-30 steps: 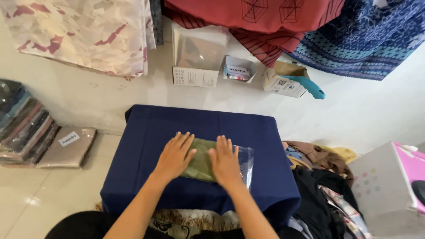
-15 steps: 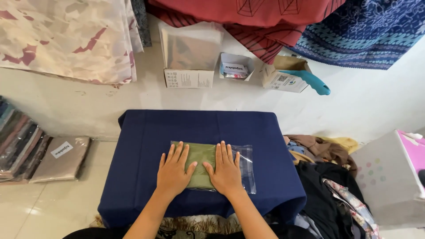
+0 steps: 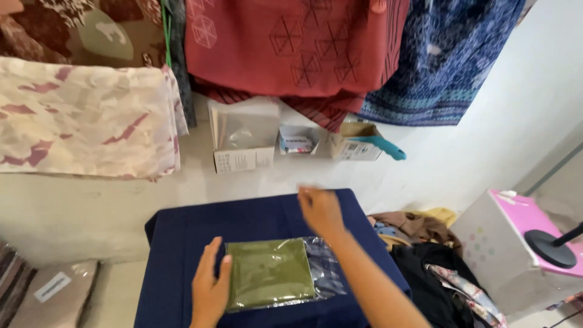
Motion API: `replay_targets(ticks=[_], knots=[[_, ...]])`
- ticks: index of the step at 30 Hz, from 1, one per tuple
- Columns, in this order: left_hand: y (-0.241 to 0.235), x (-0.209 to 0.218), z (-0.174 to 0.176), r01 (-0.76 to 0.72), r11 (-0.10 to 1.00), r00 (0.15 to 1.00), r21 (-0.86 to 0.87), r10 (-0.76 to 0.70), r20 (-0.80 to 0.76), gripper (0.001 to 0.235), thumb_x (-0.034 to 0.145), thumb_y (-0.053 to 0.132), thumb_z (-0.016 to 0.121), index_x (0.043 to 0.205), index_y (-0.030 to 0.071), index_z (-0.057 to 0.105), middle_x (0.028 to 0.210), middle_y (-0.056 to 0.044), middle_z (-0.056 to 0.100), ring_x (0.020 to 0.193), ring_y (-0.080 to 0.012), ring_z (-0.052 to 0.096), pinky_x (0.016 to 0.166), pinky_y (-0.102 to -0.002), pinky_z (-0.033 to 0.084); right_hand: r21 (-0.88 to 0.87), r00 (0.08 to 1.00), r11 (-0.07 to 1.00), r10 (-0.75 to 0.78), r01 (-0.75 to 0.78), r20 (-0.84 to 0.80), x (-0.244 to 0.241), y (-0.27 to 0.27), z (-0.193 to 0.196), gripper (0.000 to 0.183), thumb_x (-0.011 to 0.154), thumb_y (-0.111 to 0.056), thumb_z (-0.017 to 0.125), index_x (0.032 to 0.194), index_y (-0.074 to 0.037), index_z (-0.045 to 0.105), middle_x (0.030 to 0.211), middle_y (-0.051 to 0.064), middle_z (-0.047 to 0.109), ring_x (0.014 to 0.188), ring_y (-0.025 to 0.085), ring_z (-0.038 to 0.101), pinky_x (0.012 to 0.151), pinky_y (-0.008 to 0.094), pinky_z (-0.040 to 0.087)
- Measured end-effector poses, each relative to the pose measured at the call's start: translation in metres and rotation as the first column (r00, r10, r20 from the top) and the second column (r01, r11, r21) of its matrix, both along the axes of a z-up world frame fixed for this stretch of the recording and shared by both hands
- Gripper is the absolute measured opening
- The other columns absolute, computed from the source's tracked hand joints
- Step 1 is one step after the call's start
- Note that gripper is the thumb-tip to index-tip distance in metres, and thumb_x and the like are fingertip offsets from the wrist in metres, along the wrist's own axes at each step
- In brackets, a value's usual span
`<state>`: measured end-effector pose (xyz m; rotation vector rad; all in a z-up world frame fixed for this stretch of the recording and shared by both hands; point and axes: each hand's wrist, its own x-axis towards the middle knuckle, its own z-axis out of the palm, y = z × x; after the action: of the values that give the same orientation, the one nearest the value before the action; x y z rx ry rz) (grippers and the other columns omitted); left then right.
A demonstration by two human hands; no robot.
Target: The person folds a green piece of fabric on a blue surface, using a lint roller to clean it between folds. They then place the folded fabric into a clear plastic bag, seal it, and attach a label to the package.
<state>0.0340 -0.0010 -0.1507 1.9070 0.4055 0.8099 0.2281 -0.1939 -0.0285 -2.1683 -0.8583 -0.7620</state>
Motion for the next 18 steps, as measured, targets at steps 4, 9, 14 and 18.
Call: replay_targets(ticks=[4, 9, 14, 18], knots=[[0.019, -0.010, 0.018, -0.102, 0.990, 0.992, -0.100, 0.109, 0.063, 0.047, 0.098, 0.024, 0.056, 0.141, 0.005, 0.057, 0.141, -0.010, 0.063, 0.127, -0.0233, 0.062, 0.105, -0.033, 0.046, -0.002, 0.972, 0.999, 0.033, -0.033, 0.234, 0.065, 0.028, 0.051, 0.027, 0.089, -0.006, 0.057, 0.111, -0.008, 0.073, 0.105, 0.009, 0.072, 0.086, 0.033, 0.066, 0.074, 0.041, 0.053], [0.047, -0.014, 0.011, -0.204, 0.957, 0.964, -0.207, 0.234, 0.130, 0.039, 0.099, 0.014, 0.057, 0.134, -0.001, 0.062, 0.132, -0.016, 0.067, 0.123, -0.0264, 0.065, 0.102, -0.036, 0.049, -0.447, 0.984, 0.881, -0.099, 0.155, 0.146, 0.132, 0.038, 0.053, 0.034, 0.096, -0.022, 0.058, 0.127, -0.012, 0.067, 0.117, 0.015, 0.072, 0.094, 0.043, 0.068, 0.079, 0.052, 0.054], [0.061, -0.019, 0.023, -0.275, 0.917, 0.944, -0.288, 0.315, 0.101, 0.038, 0.102, 0.018, 0.056, 0.133, -0.003, 0.062, 0.130, -0.018, 0.067, 0.116, -0.0276, 0.067, 0.100, -0.038, 0.050, -0.421, 0.962, 0.873, -0.168, 0.246, 0.214, 0.125, 0.041, 0.054, 0.026, 0.092, -0.022, 0.061, 0.113, -0.017, 0.075, 0.098, 0.012, 0.076, 0.084, 0.041, 0.069, 0.073, 0.049, 0.055], [0.065, -0.018, 0.022, -0.247, 0.915, 0.950, -0.318, 0.293, 0.106, 0.036, 0.102, 0.014, 0.054, 0.134, -0.001, 0.060, 0.134, -0.016, 0.064, 0.114, -0.0265, 0.066, 0.100, -0.038, 0.049, -0.343, 0.908, 0.868, -0.238, 0.358, 0.346, 0.135, 0.038, 0.045, 0.021, 0.090, -0.027, 0.066, 0.103, -0.020, 0.080, 0.080, 0.015, 0.074, 0.069, 0.041, 0.067, 0.064, 0.048, 0.054]])
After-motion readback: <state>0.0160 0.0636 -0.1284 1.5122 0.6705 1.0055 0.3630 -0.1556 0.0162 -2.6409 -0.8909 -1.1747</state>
